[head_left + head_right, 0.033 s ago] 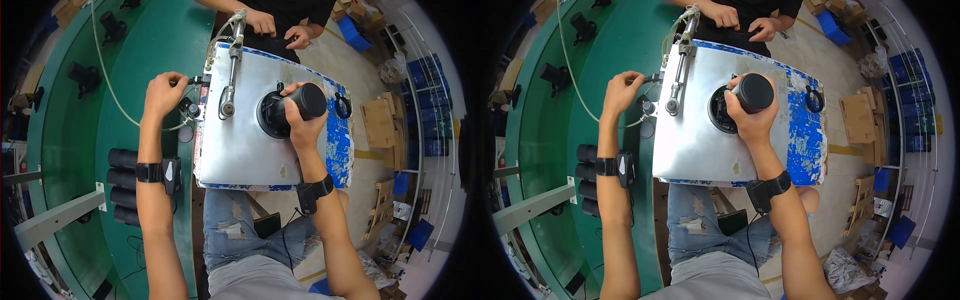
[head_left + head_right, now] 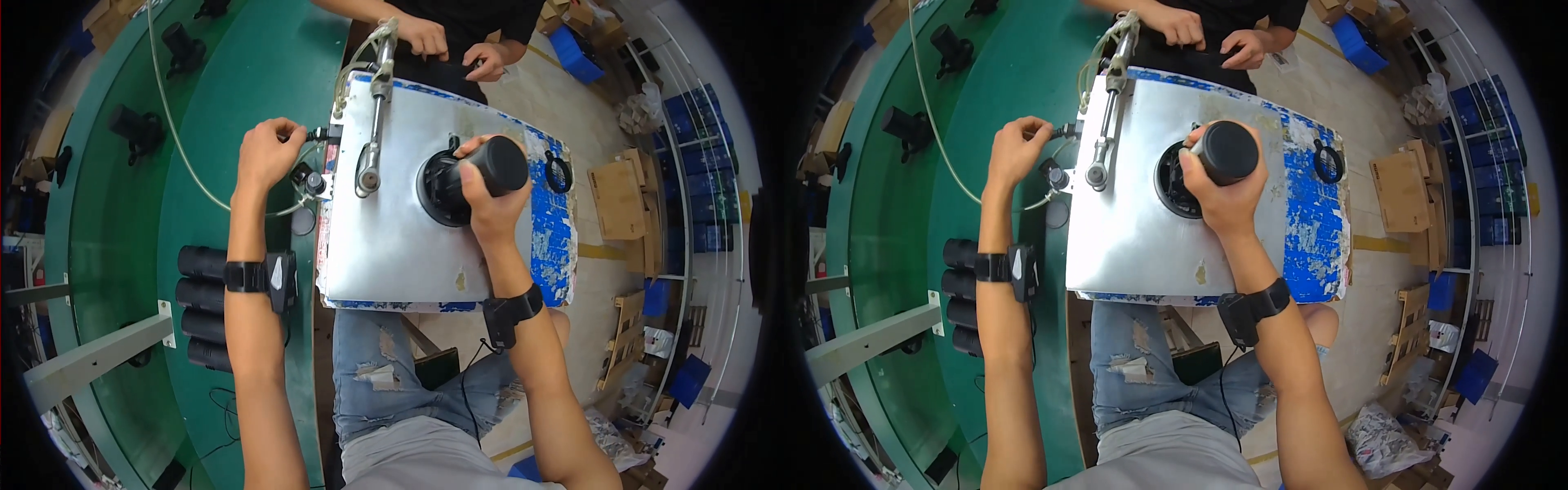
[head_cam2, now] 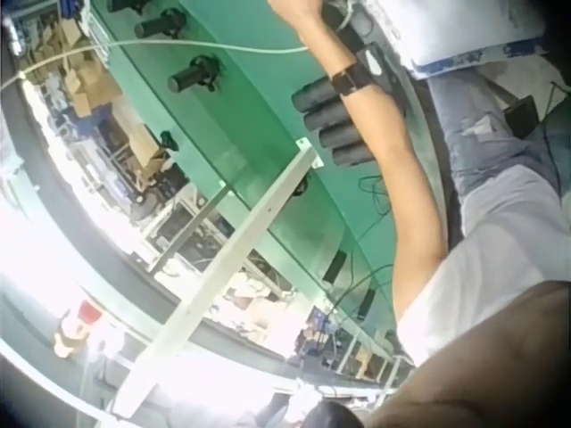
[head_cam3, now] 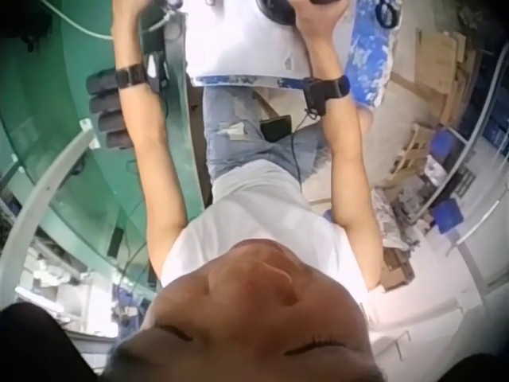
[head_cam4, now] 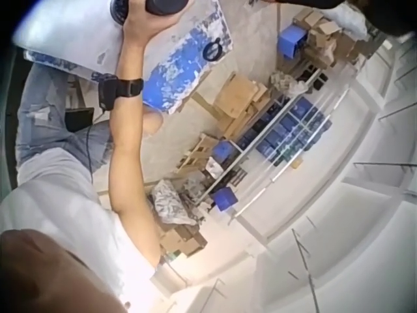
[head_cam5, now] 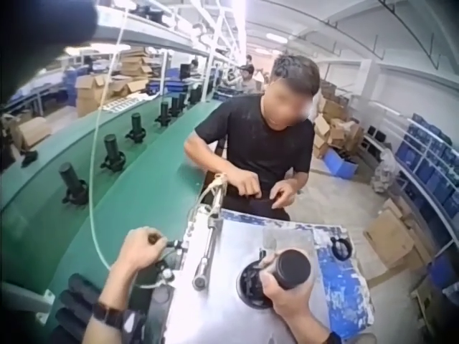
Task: The person picks up a speaker body, inserts it into a press machine, and removes it. They then fit a base onto the speaker body by hand and place the assembled unit onto the conveyor belt.
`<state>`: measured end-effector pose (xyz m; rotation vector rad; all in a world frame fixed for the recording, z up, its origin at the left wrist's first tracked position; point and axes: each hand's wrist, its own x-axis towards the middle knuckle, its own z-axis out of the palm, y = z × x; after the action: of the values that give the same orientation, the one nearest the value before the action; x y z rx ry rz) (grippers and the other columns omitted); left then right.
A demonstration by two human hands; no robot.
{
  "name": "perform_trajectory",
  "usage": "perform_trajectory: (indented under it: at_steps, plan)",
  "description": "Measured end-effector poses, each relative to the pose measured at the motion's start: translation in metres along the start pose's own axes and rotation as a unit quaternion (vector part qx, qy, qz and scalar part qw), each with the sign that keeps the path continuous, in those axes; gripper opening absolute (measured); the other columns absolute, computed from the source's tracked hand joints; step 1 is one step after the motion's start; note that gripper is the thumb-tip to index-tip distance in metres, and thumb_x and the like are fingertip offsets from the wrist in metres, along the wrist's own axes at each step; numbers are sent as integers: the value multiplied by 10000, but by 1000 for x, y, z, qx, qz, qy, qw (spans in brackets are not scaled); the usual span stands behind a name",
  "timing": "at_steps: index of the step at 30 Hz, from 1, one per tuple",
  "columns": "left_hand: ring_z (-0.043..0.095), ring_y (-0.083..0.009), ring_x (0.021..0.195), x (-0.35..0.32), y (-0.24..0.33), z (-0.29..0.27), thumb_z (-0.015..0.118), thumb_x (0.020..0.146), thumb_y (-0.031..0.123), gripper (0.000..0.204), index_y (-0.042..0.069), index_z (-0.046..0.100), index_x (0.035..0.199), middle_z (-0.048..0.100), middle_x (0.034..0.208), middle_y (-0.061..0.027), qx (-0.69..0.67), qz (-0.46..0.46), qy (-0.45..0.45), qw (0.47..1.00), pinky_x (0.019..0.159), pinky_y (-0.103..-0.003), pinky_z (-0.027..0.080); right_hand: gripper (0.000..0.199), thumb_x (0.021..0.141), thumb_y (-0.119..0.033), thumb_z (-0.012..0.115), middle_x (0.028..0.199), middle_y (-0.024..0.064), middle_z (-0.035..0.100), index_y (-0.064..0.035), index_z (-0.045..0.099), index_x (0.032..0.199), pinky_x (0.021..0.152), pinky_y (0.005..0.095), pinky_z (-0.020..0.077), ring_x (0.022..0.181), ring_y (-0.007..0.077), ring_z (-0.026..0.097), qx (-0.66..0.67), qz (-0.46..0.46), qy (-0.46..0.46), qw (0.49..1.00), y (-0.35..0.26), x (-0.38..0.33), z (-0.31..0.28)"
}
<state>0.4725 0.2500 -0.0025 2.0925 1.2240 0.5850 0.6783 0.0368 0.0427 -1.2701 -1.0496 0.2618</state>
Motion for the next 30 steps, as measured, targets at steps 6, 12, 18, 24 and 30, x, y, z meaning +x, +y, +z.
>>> perform_trajectory:
  at_steps: [6,12,18,24,30]
  plan:
    - [572,-291,1102,-24,-50,3,638,846,293,538,16,501,1286,571,1232,-195,-42,95,-50,993,932,-369,449,327,738,-28,668,848,72,606,-31,525,1032,796,321,492,810,170,599,-62,-3,-20,998,-29,15,-4]
    - [569,-221,1057,-130,74,-59,552,874,108,316,-16,550,1166,609,1147,-120,-266,93,123,952,918,-352,424,493,809,-350,616,926,127,594,-5,459,1125,729,305,500,802,190,594,53,-174,8,983,-195,38,-46]
    - [513,-344,1173,-244,150,-25,816,651,198,762,-4,455,1291,517,1267,-215,-208,228,-86,947,991,-410,399,446,670,-59,781,908,84,634,-11,535,1039,807,288,478,879,148,605,171,130,-164,963,-151,-76,-30]
    - [449,-370,1245,-317,136,25,860,632,234,940,-8,341,1377,456,1323,-225,-246,161,-177,939,1027,-421,375,421,699,-61,755,899,85,640,-13,527,1050,841,302,470,881,151,608,180,213,-73,958,-134,-167,-55]
    - [560,-329,1125,-358,137,54,878,620,230,1074,7,215,1436,528,1243,-225,-175,142,-232,946,952,-399,448,443,744,-221,734,887,126,597,-20,509,1069,788,332,476,827,207,592,213,229,82,946,-138,-202,-88]
